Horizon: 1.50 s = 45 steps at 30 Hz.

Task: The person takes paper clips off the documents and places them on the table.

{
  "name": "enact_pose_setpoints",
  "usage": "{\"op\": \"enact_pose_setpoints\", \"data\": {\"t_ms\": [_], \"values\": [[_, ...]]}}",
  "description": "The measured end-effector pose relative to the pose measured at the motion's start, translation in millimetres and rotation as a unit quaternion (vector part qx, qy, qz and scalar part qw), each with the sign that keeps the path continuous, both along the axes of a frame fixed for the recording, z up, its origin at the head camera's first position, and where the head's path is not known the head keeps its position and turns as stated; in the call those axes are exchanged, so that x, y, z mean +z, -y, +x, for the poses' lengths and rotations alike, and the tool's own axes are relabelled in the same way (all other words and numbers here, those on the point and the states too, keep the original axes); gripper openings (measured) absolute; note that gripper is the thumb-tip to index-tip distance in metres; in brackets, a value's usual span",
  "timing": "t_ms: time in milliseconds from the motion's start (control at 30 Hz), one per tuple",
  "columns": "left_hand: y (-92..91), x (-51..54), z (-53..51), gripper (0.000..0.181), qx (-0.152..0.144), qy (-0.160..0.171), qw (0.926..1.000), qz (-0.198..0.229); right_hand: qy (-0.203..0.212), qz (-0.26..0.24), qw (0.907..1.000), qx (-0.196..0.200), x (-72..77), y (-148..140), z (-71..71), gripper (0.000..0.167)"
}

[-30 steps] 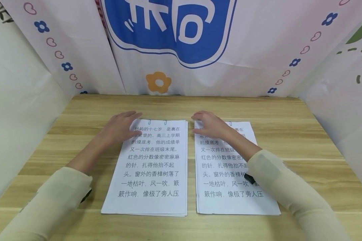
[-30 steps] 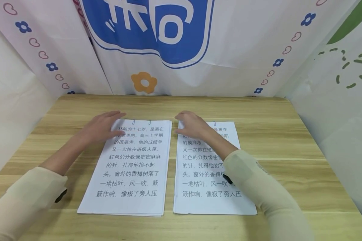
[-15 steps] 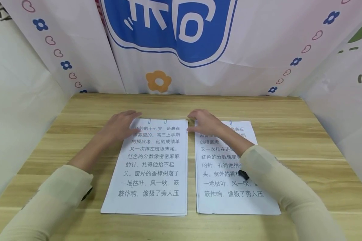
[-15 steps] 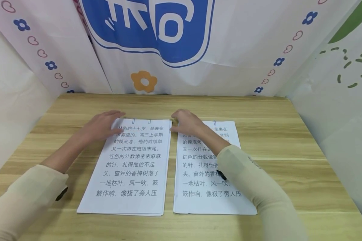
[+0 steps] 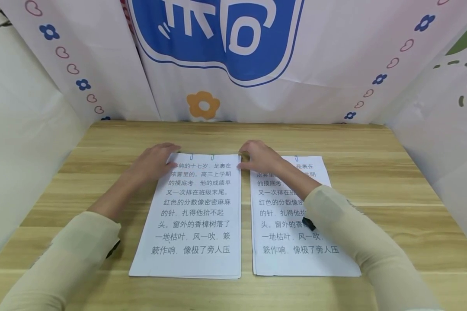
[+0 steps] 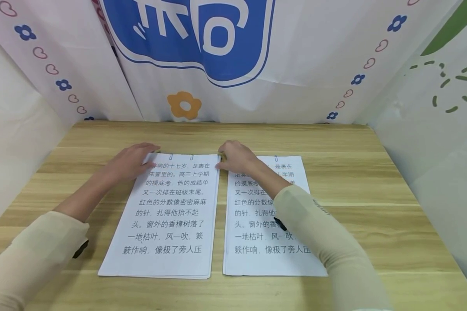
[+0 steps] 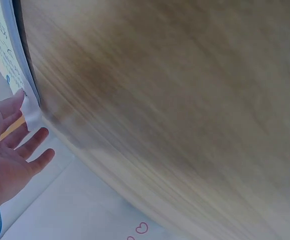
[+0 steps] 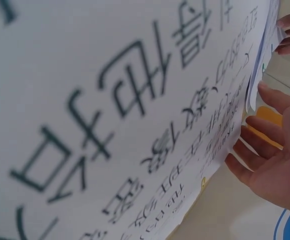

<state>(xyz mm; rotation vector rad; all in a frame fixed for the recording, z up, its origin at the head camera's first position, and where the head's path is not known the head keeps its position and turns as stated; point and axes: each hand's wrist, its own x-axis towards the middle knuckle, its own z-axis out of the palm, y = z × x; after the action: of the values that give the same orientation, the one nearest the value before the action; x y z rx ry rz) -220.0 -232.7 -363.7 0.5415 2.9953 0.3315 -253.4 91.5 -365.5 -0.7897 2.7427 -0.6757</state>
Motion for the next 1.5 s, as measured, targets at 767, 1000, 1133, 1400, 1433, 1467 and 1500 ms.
{"op": "enact_pose_setpoints", "data": {"t_ms": [767,1000,1133,1400,1433,1467,1500], "values": [[-2.6,-3.1,-9.1,0.044,-0.005,0.014,0.9989,0.045,0.009,-0.03,0.9995,0.002,-3.2,11.5,-2.9,0.053],[-2.1,-4.6,-11.2,0.043,-0.001,0.015,0.9983,0.056,0.009,-0.034,0.9994,0.006,-3.1,13.1,-3.2,0.052],[-1.8,-5.0,-11.9,0.042,-0.001,0.011,0.9978,0.065,0.005,-0.033,0.9994,0.005,-3.2,14.2,-3.8,0.052],[-2.5,-4.7,-12.8,0.04,0.001,0.013,0.9977,0.067,0.004,-0.028,0.9996,0.002,-1.7,18.1,-2.8,0.054],[-2.9,-4.4,-12.7,0.04,0.001,0.013,0.9977,0.066,0.003,-0.027,0.9996,0.0,-1.7,18.4,-2.7,0.055],[-3.1,-4.3,-12.8,0.04,0.002,0.013,0.9977,0.066,0.002,-0.027,0.9996,-0.001,-1.6,18.7,-2.7,0.055],[-3.4,-4.1,-12.8,0.04,0.002,0.013,0.9978,0.066,0.001,-0.027,0.9996,-0.002,-1.6,19.1,-2.7,0.055]]}}
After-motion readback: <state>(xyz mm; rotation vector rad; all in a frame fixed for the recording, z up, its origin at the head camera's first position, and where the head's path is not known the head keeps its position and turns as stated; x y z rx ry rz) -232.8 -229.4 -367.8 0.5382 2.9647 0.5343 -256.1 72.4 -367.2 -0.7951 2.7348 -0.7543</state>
